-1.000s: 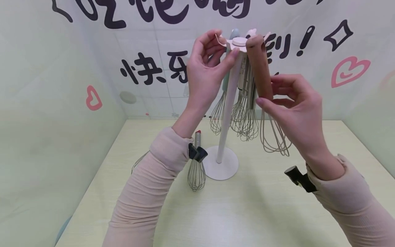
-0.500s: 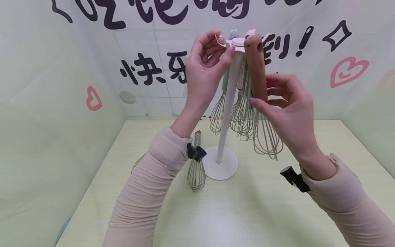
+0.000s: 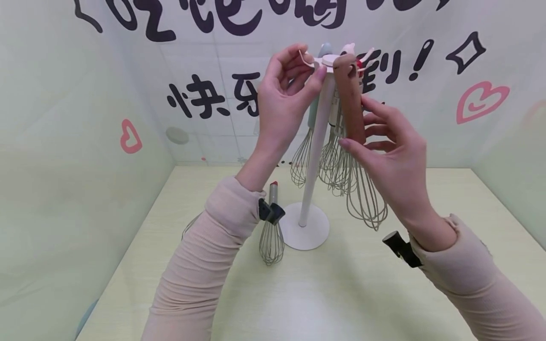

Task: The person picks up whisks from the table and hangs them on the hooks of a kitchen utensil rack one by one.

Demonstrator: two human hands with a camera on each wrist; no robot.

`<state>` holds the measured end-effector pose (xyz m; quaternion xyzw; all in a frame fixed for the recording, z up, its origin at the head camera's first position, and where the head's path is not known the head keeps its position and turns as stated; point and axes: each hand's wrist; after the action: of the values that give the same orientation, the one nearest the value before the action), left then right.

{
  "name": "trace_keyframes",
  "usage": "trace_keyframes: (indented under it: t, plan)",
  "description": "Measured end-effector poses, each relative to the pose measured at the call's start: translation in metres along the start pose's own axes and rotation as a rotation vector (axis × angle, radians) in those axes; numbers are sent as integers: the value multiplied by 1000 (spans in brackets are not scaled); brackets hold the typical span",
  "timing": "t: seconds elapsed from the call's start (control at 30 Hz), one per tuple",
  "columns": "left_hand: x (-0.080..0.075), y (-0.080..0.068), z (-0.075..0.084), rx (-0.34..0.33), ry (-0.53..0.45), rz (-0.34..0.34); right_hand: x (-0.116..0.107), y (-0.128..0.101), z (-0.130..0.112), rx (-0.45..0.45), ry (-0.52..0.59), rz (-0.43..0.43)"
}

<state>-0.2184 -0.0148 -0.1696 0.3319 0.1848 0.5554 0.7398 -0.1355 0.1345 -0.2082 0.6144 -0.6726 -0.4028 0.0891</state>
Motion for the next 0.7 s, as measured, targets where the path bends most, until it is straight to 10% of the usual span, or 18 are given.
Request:
trace_keyframes:
  t: [0.7]
  plan:
    - [-2,-1,-1,-2,-29,-27,14,0,9,-72,80,-4]
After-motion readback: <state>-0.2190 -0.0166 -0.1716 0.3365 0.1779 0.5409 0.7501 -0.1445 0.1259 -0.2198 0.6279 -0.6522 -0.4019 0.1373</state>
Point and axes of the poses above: each hand's wrist, its own y-axis towards the middle knuckle, its own x-axis out of the palm, z = x × y, and after that the axes turned 11 degrees about -z, right-handed
